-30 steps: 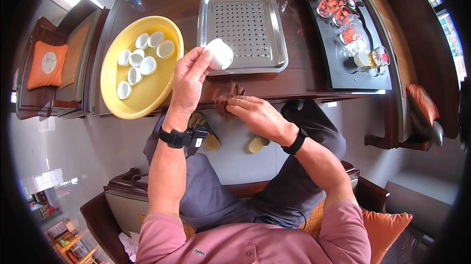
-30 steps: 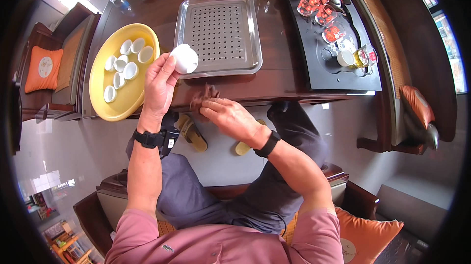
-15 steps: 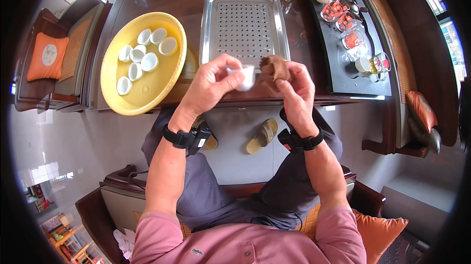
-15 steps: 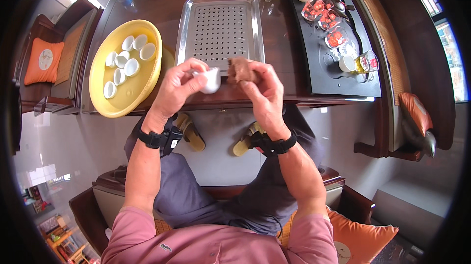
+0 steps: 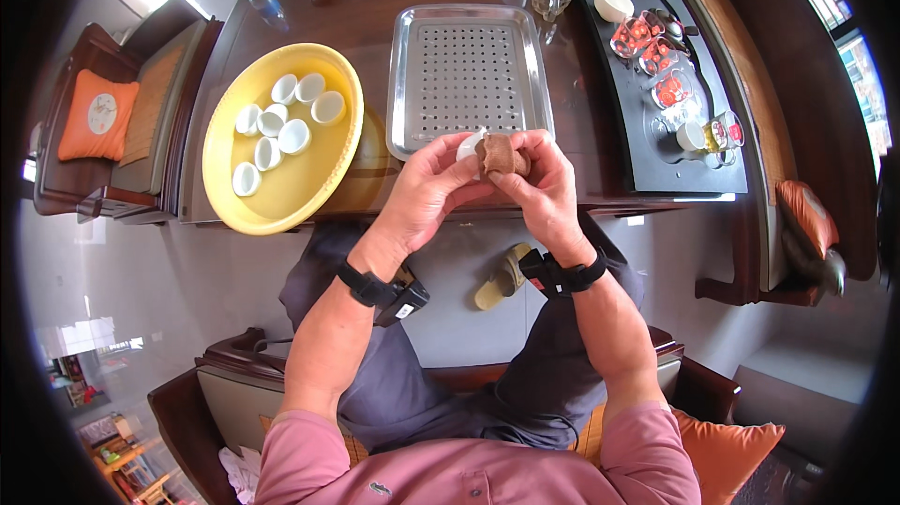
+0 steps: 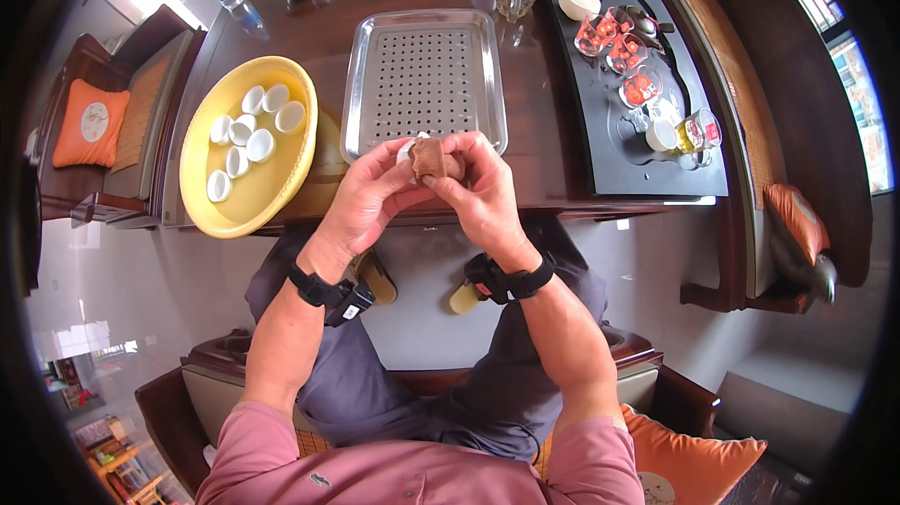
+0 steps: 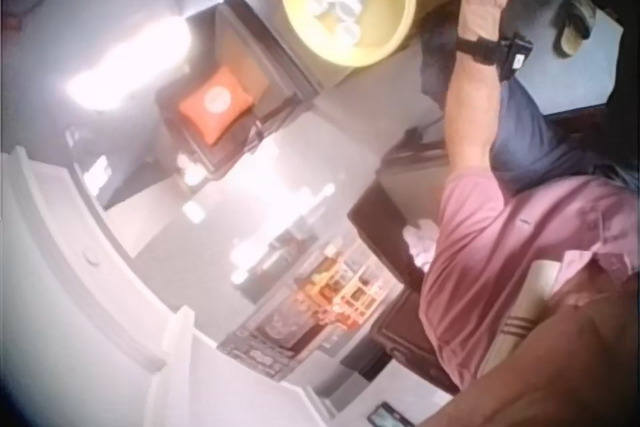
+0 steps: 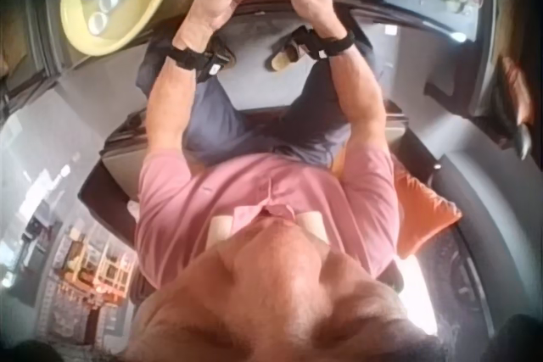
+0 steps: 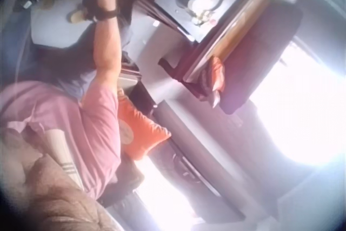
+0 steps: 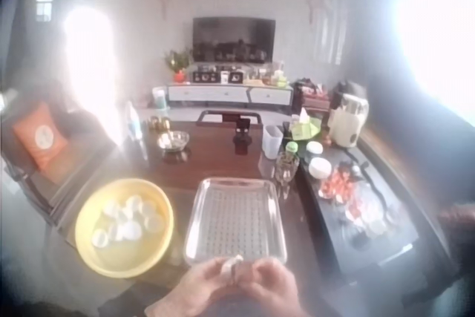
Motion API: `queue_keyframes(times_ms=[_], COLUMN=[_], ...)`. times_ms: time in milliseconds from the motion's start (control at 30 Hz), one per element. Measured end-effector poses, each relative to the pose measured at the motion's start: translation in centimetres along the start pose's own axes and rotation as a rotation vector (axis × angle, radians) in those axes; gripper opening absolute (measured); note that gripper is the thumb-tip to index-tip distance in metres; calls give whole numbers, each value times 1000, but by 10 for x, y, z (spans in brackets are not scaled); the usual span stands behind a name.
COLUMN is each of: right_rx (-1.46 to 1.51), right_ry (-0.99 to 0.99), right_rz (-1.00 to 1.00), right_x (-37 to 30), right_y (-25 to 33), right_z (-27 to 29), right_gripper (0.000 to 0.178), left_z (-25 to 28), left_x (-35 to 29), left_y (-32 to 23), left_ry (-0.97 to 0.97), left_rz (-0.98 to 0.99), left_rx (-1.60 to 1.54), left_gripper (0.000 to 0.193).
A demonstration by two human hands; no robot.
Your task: The person wipes small white cups with a brown cloth, picking them up from a yellow bowl and placing them on a metal tray.
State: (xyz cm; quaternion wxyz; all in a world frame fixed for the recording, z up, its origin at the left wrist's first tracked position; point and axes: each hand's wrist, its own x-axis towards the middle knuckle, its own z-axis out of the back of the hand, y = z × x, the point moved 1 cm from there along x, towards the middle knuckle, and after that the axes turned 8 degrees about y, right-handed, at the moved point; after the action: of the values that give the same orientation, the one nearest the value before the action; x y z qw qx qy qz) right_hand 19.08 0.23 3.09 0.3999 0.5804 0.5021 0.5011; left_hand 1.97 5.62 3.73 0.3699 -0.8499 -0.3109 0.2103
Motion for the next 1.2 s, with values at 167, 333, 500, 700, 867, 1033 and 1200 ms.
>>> queue_keyframes(times_ms=[167, 333, 500, 700, 867, 1033, 1200], right_rx=[203, 338, 364, 411, 357, 149, 389], right_ry=[-30, -76, -94, 11, -20, -143, -36], right_rz=[-88, -166, -178, -120, -128, -213, -51], right_x=[-3, 1, 3, 3, 2, 5, 9], right_y=[1, -3, -3, 10, 4, -1, -3], right_z=[0, 1, 0, -1, 2, -5, 5], right_gripper=[27, 22, 24, 26, 26, 20, 22], left_z=[2, -4, -11, 1, 3, -2, -9], left_x=[2, -3, -2, 0, 5, -4, 1], left_y=[0, -2, 3, -3, 0, 10, 14], left_ry=[-33, 4, -66, -29, 35, -27, -65], left_rz=[-264, -572, -399, -158, -79, -523, -309], left_rx=[588, 1377, 949, 493, 406, 1410, 654], left_gripper=[48, 59, 59, 58, 58, 64, 58])
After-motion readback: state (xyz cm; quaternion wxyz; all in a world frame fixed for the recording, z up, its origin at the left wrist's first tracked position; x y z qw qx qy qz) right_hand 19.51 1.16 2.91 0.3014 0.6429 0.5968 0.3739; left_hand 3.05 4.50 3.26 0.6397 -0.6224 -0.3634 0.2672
